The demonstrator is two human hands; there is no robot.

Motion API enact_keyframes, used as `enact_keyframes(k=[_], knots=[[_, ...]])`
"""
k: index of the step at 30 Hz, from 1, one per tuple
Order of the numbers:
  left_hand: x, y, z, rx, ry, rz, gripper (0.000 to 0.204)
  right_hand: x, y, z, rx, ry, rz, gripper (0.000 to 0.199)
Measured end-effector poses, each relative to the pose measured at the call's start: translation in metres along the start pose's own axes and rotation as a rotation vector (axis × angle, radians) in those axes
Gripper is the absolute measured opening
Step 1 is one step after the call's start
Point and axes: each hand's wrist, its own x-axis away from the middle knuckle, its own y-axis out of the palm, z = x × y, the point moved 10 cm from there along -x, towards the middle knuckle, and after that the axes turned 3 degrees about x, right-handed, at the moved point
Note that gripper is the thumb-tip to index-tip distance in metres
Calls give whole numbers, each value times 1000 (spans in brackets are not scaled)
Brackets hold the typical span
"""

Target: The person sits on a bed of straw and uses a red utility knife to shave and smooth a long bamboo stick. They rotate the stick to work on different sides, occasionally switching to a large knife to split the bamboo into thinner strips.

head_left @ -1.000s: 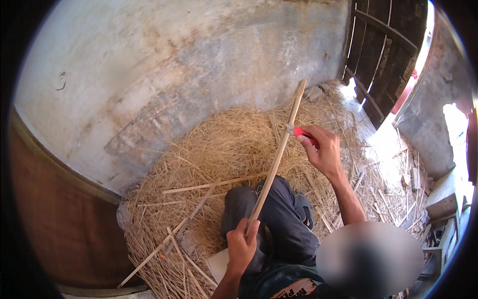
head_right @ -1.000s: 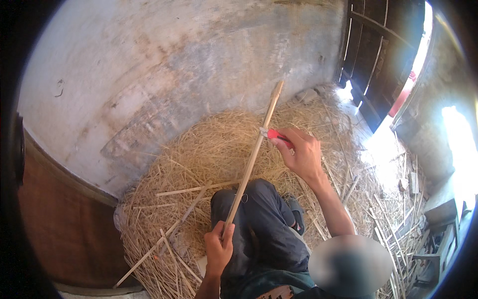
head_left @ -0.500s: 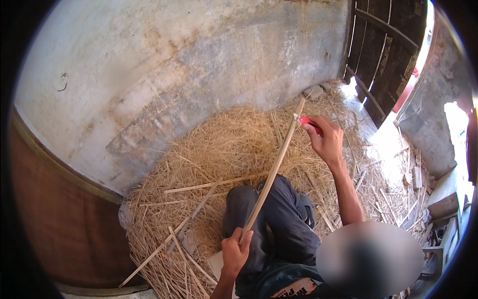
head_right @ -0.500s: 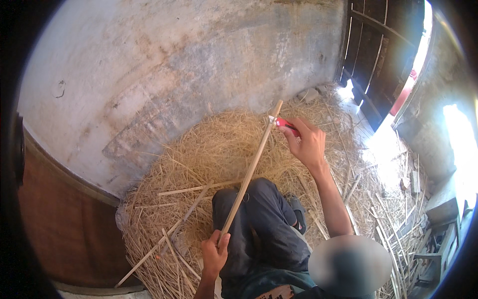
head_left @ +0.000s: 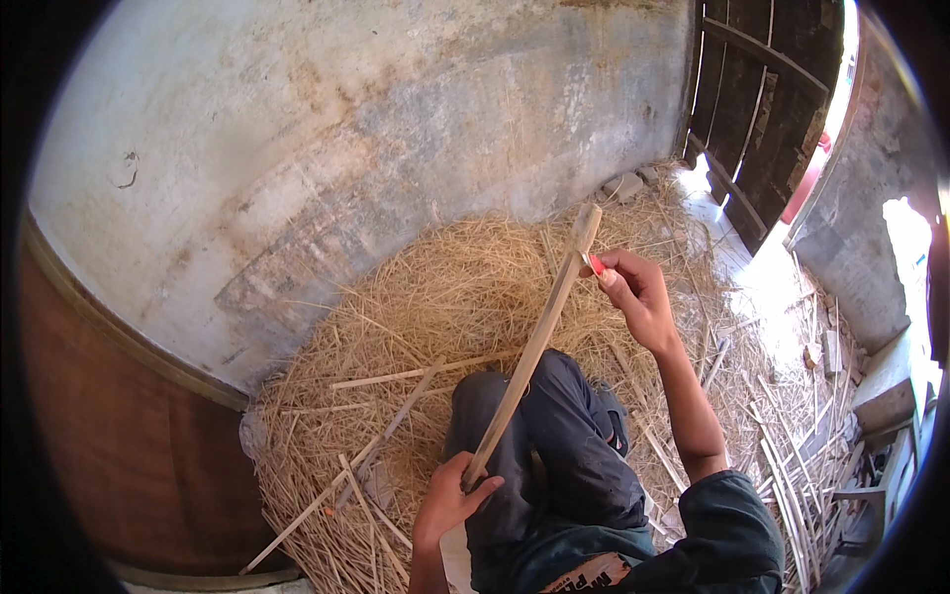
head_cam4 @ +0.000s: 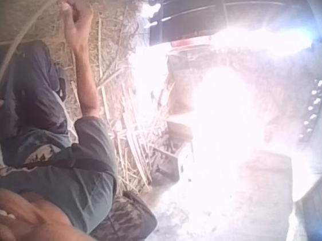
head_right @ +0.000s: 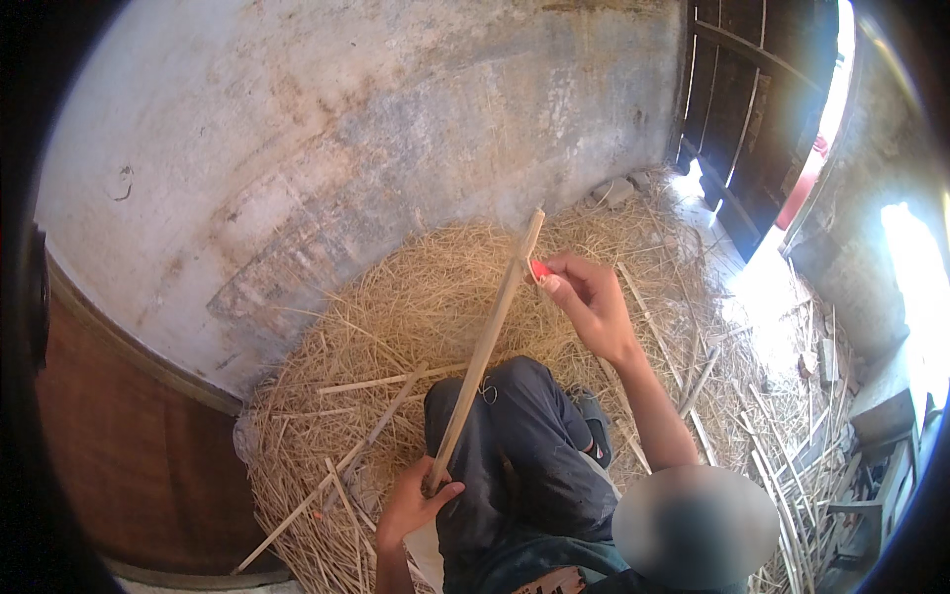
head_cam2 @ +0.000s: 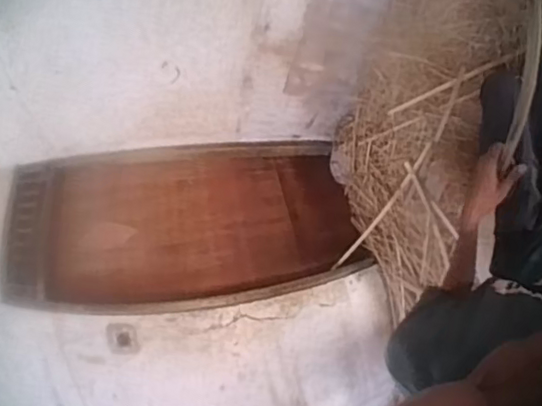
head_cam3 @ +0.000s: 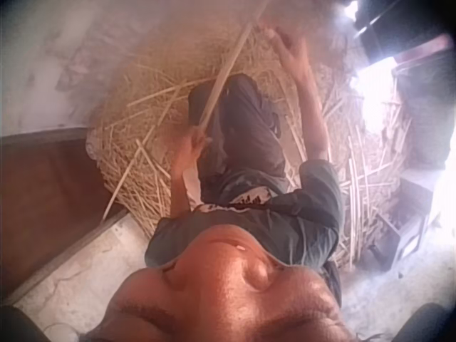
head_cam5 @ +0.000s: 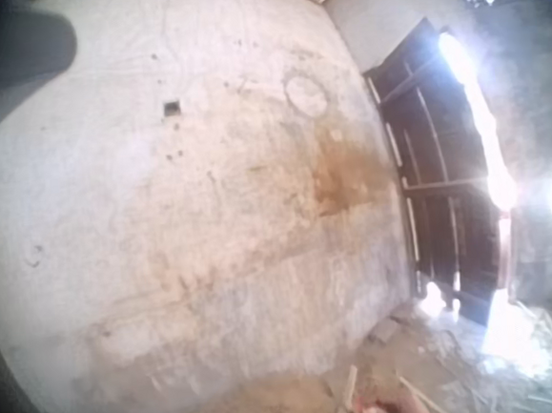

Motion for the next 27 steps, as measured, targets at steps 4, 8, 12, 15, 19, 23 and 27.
enact_keyframes(k=[4, 8, 12, 15, 19, 23, 27], knots=[[-17, -7, 24, 94, 14, 70, 30, 8, 4, -28, 42, -54, -29, 35], [-30, 3, 39, 343, 151, 90, 23, 13, 7, -47, 4, -103, -67, 39], [-29, 12, 38, 589, 59, 64, 20, 19, 15, -30, -452, 125, -212, 43], [-29, 5, 53, 554, 62, 94, 23, 31, 16, -29, -206, 3, -134, 38], [-30, -13, 86, 426, 194, 284, 22, 55, 38, -68, 308, -372, -66, 33], [-28, -18, 108, 438, 151, 337, 19, 73, 56, -77, 463, -477, -74, 30], [-30, -15, 118, 473, 117, 345, 20, 77, 63, -86, 507, -510, -89, 32]])
